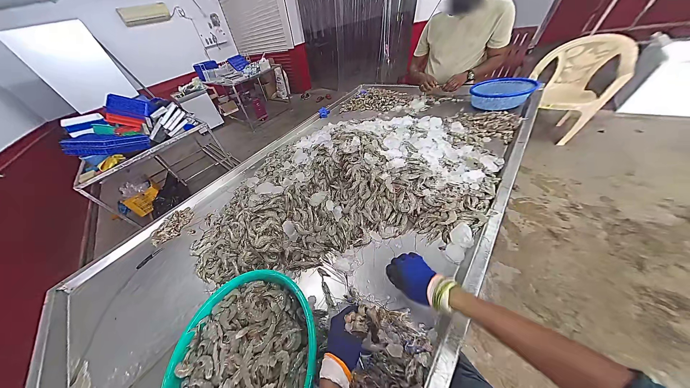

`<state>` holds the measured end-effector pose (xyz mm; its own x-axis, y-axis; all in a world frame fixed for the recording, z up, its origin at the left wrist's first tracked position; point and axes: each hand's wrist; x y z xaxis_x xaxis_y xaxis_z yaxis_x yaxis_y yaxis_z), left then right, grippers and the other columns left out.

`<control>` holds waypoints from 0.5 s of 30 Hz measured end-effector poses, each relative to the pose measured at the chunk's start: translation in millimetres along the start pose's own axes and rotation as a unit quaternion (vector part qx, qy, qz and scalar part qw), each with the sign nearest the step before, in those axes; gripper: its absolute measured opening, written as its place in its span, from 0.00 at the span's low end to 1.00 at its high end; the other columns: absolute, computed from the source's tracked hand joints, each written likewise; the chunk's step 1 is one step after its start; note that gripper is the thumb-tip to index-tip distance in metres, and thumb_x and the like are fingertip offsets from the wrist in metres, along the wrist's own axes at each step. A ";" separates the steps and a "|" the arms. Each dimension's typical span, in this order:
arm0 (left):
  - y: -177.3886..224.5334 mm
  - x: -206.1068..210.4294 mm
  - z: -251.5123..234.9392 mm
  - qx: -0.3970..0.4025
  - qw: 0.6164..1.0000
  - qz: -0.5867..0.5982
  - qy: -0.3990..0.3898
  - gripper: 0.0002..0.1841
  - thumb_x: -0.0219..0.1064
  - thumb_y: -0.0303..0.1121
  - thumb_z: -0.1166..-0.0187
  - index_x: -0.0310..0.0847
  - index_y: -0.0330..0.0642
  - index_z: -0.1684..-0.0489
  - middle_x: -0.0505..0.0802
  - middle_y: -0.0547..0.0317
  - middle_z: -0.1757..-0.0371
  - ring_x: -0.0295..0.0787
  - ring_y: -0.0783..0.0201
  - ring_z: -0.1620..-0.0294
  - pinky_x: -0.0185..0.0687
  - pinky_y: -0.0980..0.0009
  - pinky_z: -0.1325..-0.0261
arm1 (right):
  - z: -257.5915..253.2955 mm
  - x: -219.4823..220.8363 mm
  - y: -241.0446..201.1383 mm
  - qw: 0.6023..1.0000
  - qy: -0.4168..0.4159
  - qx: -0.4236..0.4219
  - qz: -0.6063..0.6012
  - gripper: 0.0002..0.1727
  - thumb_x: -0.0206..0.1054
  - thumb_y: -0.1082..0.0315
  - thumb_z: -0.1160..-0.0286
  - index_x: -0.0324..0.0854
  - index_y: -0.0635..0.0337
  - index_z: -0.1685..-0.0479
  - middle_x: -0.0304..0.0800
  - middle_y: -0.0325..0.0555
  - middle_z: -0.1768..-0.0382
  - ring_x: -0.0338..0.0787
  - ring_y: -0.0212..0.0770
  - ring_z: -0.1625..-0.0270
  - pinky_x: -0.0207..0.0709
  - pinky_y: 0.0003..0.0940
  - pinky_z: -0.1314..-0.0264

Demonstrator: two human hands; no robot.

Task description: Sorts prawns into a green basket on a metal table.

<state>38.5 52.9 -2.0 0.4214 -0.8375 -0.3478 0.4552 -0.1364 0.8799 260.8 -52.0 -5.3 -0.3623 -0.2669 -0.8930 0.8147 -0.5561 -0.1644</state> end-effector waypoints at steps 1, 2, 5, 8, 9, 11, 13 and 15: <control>-9.5 -3.1 -3.3 0.023 0.999 0.030 -0.009 0.27 0.72 0.15 0.34 0.77 0.24 0.30 0.89 0.36 0.35 0.86 0.60 0.35 0.77 0.67 0.26 | -16.5 -9.3 20.5 0.999 -0.034 0.008 -0.007 0.18 0.65 0.56 0.15 0.89 0.60 0.41 0.86 0.68 0.34 0.78 0.73 0.26 0.68 0.76 0.29; -18.1 -3.8 -7.2 0.037 0.997 0.068 -0.021 0.29 0.72 0.15 0.34 0.76 0.24 0.28 0.90 0.39 0.36 0.88 0.63 0.38 0.81 0.68 0.29 | -34.7 -19.9 36.3 0.999 -0.043 0.011 -0.004 0.16 0.66 0.58 0.16 0.89 0.58 0.40 0.86 0.68 0.34 0.80 0.74 0.27 0.71 0.77 0.31; -10.8 0.3 -2.9 0.036 0.981 0.185 -0.046 0.30 0.70 0.08 0.40 0.75 0.28 0.33 0.92 0.51 0.52 0.93 0.67 0.61 0.93 0.70 0.56 | -96.5 -45.1 66.5 0.999 0.043 -0.015 0.014 0.17 0.65 0.78 0.23 0.90 0.58 0.39 0.87 0.67 0.35 0.82 0.72 0.29 0.72 0.73 0.27; -28.6 0.1 -10.4 0.076 0.985 0.151 -0.019 0.28 0.76 0.15 0.42 0.78 0.25 0.37 0.93 0.49 0.50 0.93 0.68 0.55 0.93 0.69 0.50 | -135.8 -35.8 81.3 0.993 0.099 0.039 -0.042 0.25 0.70 0.79 0.29 0.78 0.69 0.28 0.80 0.73 0.29 0.80 0.74 0.26 0.72 0.70 0.24; -31.9 -2.5 -10.2 0.082 0.989 0.121 -0.003 0.28 0.77 0.19 0.39 0.78 0.23 0.36 0.93 0.45 0.47 0.93 0.67 0.50 0.92 0.69 0.44 | -136.2 -25.3 82.3 0.989 0.114 0.064 -0.071 0.26 0.71 0.75 0.27 0.77 0.69 0.27 0.80 0.72 0.28 0.80 0.72 0.26 0.74 0.68 0.25; -27.9 -7.4 -2.7 0.087 0.994 0.068 0.018 0.28 0.76 0.22 0.34 0.77 0.21 0.32 0.92 0.40 0.39 0.89 0.66 0.38 0.81 0.71 0.28 | -118.4 -0.7 75.4 0.981 0.133 0.099 -0.103 0.24 0.72 0.68 0.24 0.80 0.67 0.30 0.80 0.71 0.29 0.80 0.71 0.25 0.73 0.68 0.24; -31.2 -3.6 -5.1 0.088 0.995 0.029 0.036 0.26 0.74 0.25 0.32 0.80 0.25 0.33 0.92 0.42 0.39 0.89 0.64 0.36 0.79 0.67 0.25 | -85.1 31.0 55.8 0.985 0.135 0.085 -0.061 0.17 0.71 0.69 0.26 0.86 0.64 0.39 0.83 0.69 0.33 0.80 0.72 0.27 0.72 0.70 0.25; -33.3 7.8 -15.2 0.093 0.993 0.018 0.065 0.23 0.73 0.28 0.31 0.83 0.29 0.35 0.94 0.45 0.42 0.91 0.62 0.39 0.82 0.62 0.28 | -48.1 49.9 28.9 0.992 0.105 0.050 -0.038 0.18 0.69 0.69 0.27 0.85 0.63 0.39 0.84 0.67 0.35 0.81 0.70 0.28 0.72 0.69 0.25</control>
<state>38.5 58.9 -38.9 0.5386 -0.7695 -0.3432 0.2895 -0.2136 0.9331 287.9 -43.6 -74.8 -0.3096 -0.0571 -0.9492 0.7356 -0.6470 -0.2010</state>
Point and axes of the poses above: each hand's wrist, its own z-axis away from the middle knuckle, its own x-axis out of the palm, y = z × x
